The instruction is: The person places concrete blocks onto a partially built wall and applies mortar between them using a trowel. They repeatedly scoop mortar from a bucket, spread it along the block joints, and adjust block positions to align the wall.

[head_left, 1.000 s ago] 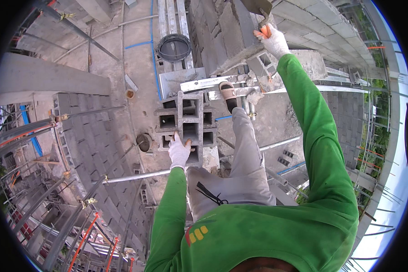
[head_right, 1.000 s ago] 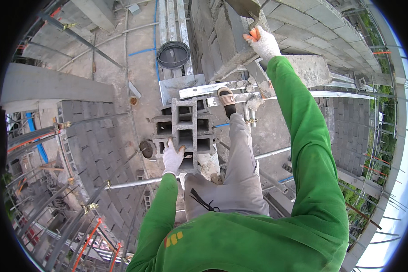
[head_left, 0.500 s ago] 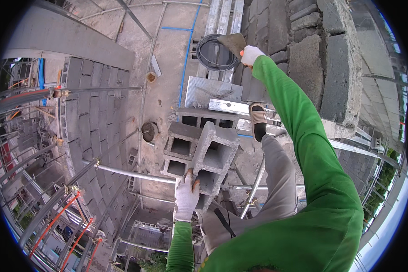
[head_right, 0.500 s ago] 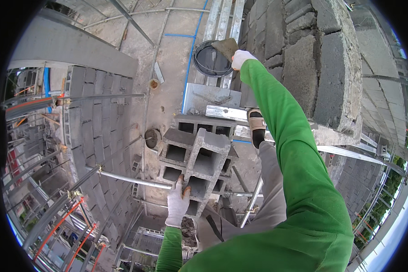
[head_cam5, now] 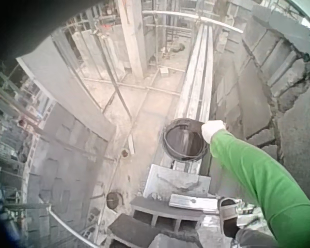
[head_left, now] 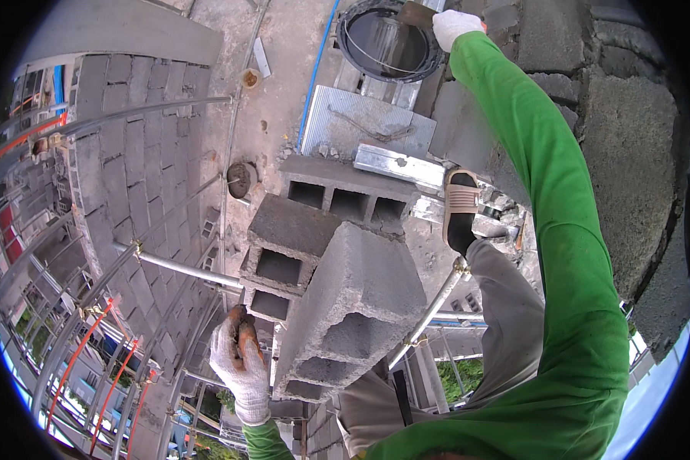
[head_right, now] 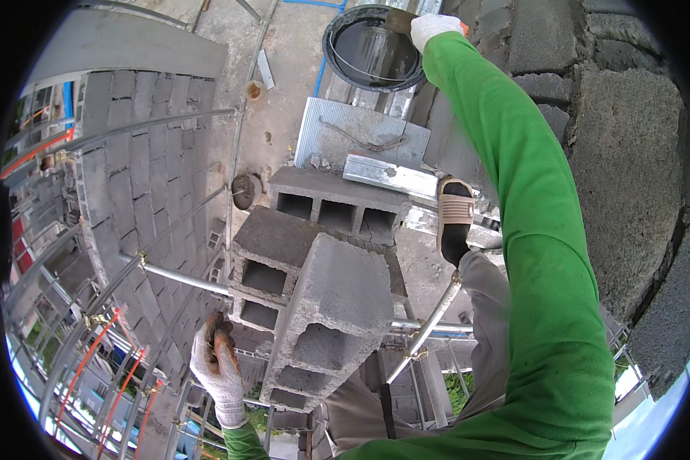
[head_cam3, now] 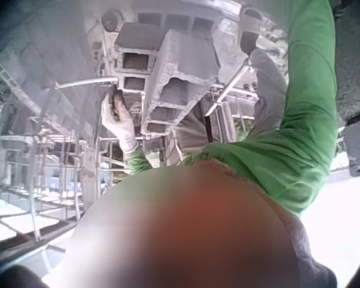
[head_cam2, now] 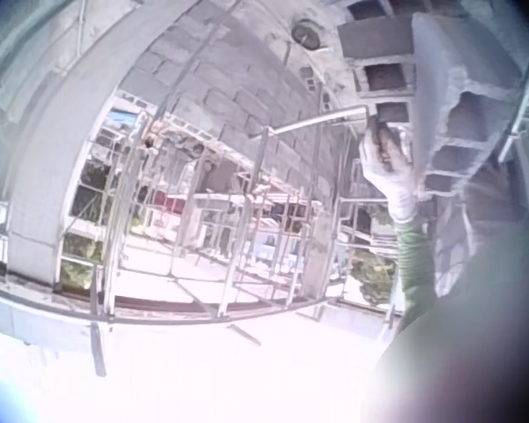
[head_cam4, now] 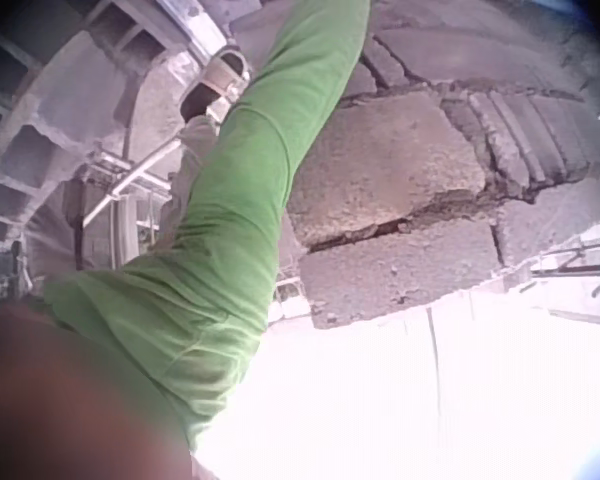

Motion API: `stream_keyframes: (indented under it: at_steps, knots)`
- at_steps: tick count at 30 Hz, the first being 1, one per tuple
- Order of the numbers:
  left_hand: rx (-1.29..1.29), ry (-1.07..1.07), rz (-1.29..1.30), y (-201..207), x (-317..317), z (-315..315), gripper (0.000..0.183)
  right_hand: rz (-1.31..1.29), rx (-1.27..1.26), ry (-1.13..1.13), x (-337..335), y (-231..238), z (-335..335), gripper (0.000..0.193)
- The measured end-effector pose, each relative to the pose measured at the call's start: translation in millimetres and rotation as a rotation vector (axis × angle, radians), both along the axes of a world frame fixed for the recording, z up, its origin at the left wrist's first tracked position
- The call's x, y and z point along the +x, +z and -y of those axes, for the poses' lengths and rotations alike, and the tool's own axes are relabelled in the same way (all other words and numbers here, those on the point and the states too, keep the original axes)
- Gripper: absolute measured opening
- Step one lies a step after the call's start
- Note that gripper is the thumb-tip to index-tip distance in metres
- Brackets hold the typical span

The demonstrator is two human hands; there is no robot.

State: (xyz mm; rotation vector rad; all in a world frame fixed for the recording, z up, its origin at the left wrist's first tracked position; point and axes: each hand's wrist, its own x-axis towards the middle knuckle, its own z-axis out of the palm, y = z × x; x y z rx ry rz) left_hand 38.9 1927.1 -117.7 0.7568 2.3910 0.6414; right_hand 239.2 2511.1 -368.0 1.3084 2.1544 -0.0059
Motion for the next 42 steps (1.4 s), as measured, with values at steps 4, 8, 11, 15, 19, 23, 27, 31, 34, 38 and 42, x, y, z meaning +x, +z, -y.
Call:
stream_keyframes:
  at_steps: [4,8,11,15,19,23,27,31,34,38,42]
  knots:
    - [0.132,-0.214,0.027,-42,-34,-111,0.03,0.052,-0.054,0.056,13,42,-12,0.031]
    - [0.35,-0.566,-0.133,-142,-30,-257,0.031,0.008,-0.123,-0.096,8,78,3,0.038]
    - [0.325,-0.752,-0.279,-218,-4,-367,0.038,-0.052,-0.184,-0.171,13,97,27,0.037]
    - [0.164,-0.837,-0.308,-290,32,-454,0.048,-0.109,-0.246,-0.259,35,102,50,0.039]
    - [0.047,-0.931,-0.28,-325,53,-497,0.057,-0.224,-0.267,-0.363,49,90,70,0.037]
    - [-0.09,-0.902,-0.283,-341,43,-516,0.057,-0.292,-0.379,-0.381,46,92,110,0.033]
    - [-0.047,-0.738,-0.312,-347,17,-509,0.047,-0.445,-0.248,-0.586,58,103,129,0.032]
    - [0.017,-0.733,-0.326,-343,4,-480,0.041,-0.567,-0.066,-0.545,37,65,74,0.029]
    - [0.053,-0.749,-0.322,-334,-2,-462,0.034,-0.422,-0.003,-0.385,21,33,32,0.028]
    - [0.058,-0.842,-0.314,-321,-14,-442,0.032,-0.286,0.015,-0.265,20,37,12,0.026]
    - [0.064,-0.815,-0.27,-313,-21,-422,0.033,-0.246,0.258,-0.001,18,51,-7,0.026]
